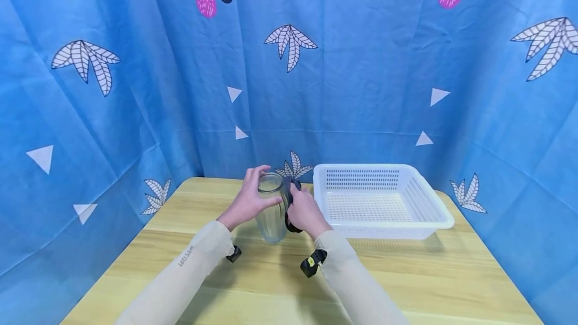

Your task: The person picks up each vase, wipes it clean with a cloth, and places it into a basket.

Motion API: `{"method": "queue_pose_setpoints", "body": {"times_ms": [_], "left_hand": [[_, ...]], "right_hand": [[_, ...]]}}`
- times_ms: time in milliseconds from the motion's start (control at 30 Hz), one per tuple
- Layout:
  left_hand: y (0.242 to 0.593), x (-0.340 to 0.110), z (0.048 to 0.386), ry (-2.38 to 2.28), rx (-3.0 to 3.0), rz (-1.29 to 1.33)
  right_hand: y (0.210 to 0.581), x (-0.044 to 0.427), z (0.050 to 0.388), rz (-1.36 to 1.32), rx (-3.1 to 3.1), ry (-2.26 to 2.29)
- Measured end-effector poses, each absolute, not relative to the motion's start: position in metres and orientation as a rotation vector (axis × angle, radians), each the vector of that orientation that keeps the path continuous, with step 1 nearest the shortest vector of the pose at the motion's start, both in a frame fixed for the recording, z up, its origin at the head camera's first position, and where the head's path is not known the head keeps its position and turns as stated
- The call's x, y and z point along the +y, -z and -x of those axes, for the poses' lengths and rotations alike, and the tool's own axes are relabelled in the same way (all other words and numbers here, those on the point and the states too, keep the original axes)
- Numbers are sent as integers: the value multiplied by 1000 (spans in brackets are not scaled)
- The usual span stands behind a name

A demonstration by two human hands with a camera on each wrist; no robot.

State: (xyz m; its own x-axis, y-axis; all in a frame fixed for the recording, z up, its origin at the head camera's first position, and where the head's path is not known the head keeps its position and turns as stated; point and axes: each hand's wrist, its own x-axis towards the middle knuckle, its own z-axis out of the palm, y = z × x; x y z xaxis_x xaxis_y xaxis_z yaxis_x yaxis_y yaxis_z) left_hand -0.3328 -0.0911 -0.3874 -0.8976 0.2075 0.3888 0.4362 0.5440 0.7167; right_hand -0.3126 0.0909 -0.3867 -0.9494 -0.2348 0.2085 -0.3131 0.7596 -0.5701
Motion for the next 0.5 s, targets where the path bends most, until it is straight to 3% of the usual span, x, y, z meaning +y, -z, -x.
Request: {"method": "queue_pose_setpoints", "body": {"times_ms": [333,500], "left_hand": [[386,-97,330,1390,-2514,526],[386,-96,330,1379,-2534,547]], "right_hand": [[442,88,312,-461,-2962,-1097],[450,90,306,-466,-2964,-1084]]}}
